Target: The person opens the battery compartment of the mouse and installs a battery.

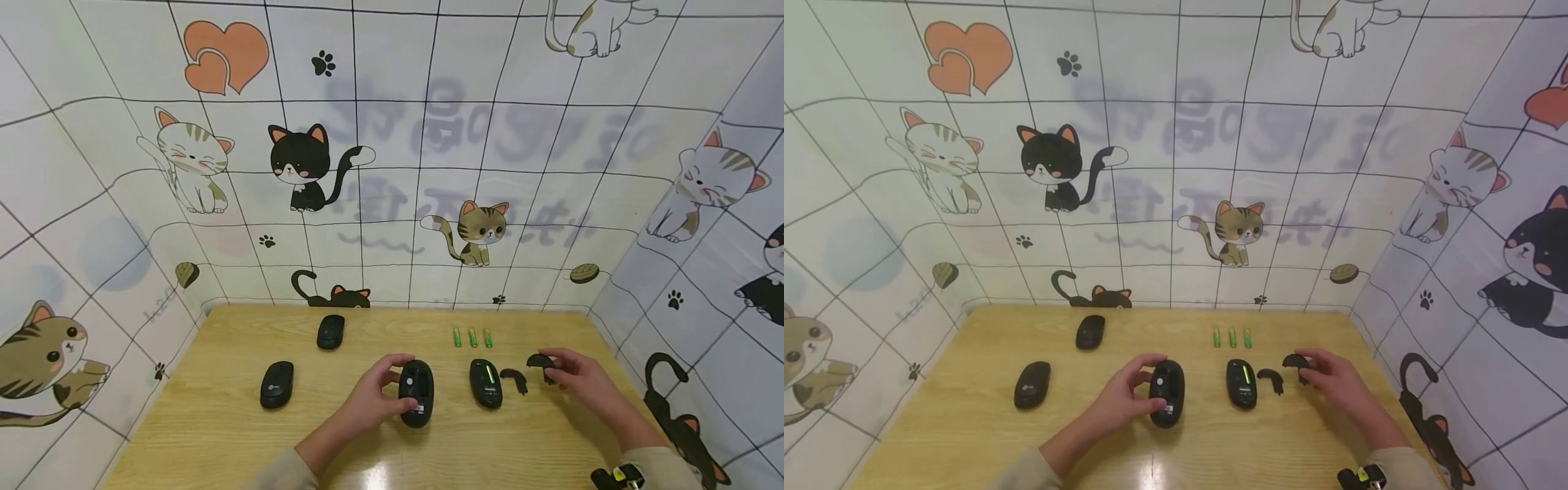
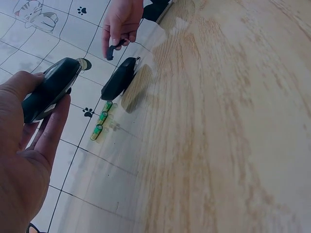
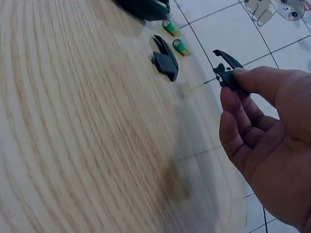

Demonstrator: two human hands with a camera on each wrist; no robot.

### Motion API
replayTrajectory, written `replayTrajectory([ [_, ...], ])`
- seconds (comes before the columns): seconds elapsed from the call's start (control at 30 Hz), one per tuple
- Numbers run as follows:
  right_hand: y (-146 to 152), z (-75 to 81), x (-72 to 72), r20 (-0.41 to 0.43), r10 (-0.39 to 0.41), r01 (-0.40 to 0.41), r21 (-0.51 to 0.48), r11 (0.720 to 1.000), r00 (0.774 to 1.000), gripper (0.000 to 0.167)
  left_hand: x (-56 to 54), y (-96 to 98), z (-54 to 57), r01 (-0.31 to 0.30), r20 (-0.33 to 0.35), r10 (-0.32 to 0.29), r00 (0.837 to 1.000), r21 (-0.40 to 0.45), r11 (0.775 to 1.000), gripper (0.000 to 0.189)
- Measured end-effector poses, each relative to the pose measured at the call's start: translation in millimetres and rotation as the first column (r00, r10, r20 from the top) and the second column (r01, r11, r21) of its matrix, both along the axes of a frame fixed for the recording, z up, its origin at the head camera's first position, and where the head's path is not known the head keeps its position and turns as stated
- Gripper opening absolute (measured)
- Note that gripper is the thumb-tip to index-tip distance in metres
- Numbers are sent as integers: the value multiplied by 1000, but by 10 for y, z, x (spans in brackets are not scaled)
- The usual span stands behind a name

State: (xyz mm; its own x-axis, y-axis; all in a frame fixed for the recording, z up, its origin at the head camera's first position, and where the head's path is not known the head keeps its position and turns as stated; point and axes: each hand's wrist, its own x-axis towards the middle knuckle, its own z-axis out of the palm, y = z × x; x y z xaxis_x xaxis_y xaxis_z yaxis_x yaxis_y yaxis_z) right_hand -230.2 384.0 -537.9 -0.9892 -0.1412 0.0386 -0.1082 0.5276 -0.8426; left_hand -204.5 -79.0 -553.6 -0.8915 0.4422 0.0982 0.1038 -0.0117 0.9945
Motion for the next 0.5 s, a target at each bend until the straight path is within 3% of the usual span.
replayTrajectory([
  [0.5, 178, -224, -63, 45, -18, 14, 101, 995, 999, 43, 16, 0, 4, 1, 19, -1, 1000, 17, 1000, 74],
])
